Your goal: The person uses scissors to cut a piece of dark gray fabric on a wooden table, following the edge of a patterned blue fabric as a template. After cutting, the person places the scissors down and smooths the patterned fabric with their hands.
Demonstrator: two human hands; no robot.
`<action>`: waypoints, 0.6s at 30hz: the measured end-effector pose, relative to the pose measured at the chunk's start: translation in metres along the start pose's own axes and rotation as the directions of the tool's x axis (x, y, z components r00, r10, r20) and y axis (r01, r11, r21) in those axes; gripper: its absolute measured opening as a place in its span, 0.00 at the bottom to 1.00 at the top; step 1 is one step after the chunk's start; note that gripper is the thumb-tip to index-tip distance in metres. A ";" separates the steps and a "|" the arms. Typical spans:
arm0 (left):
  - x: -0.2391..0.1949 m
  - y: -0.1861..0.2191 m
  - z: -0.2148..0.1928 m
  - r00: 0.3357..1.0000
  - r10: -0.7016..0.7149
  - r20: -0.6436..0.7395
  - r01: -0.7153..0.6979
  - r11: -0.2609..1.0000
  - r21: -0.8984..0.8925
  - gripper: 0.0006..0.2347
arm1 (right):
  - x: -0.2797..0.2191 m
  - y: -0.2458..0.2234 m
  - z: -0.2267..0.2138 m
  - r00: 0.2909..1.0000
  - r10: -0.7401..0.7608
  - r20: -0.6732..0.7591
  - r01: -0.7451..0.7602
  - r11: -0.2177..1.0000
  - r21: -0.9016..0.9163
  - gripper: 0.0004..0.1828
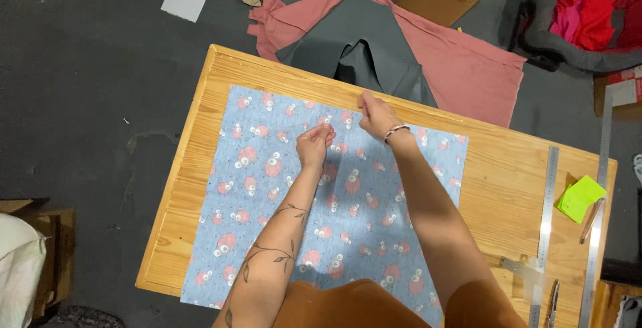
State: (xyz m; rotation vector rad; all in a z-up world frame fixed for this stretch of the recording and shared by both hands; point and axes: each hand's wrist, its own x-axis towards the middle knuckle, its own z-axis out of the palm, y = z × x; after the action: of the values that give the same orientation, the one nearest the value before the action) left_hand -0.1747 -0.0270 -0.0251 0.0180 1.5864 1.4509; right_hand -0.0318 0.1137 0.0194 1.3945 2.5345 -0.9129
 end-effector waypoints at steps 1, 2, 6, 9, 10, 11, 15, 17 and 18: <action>0.002 0.000 -0.001 1.000 -0.001 0.001 0.001 1.000 -0.001 0.10 | -0.005 -0.006 -0.004 1.000 0.001 0.000 -0.001 1.000 -0.002 0.18; 0.002 -0.001 -0.001 1.000 -0.009 0.009 0.009 1.000 0.005 0.09 | -0.011 -0.011 -0.007 0.998 0.018 -0.056 -0.012 0.995 0.101 0.18; -0.003 0.008 -0.003 0.992 -0.082 0.092 0.090 0.992 -0.085 0.11 | -0.010 -0.039 0.020 0.993 -0.034 -0.114 0.075 0.924 0.374 0.23; 0.002 0.013 -0.009 0.992 -0.088 0.089 0.098 0.990 -0.106 0.11 | -0.004 -0.059 0.037 0.994 -0.094 -0.057 0.109 0.913 0.394 0.23; 0.004 0.016 -0.013 0.993 -0.085 0.081 0.094 0.990 -0.110 0.11 | -0.001 -0.066 0.038 0.993 -0.103 -0.054 0.116 0.912 0.394 0.23; 0.006 0.019 -0.017 0.994 -0.079 0.078 0.088 0.988 -0.125 0.11 | 0.002 -0.073 0.039 0.989 -0.141 -0.038 0.145 0.921 0.361 0.23; 0.013 0.029 -0.038 0.999 -0.034 0.020 0.037 0.982 -0.183 0.11 | 0.014 -0.106 0.034 0.973 -0.220 0.071 0.195 0.946 0.260 0.23; 0.031 0.022 -0.049 1.000 -0.008 0.001 0.008 0.983 -0.181 0.11 | 0.021 -0.124 0.033 0.967 -0.233 0.104 0.206 0.953 0.223 0.23; 0.039 0.020 -0.054 1.000 0.016 -0.013 -0.018 0.984 -0.176 0.12 | 0.024 -0.134 0.032 0.962 -0.240 0.133 0.214 0.959 0.186 0.23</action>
State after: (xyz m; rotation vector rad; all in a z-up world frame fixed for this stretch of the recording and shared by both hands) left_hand -0.2413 -0.0400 -0.0423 -0.0794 1.4646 1.6029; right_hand -0.1589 0.0605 0.0450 1.0339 2.5862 -1.2508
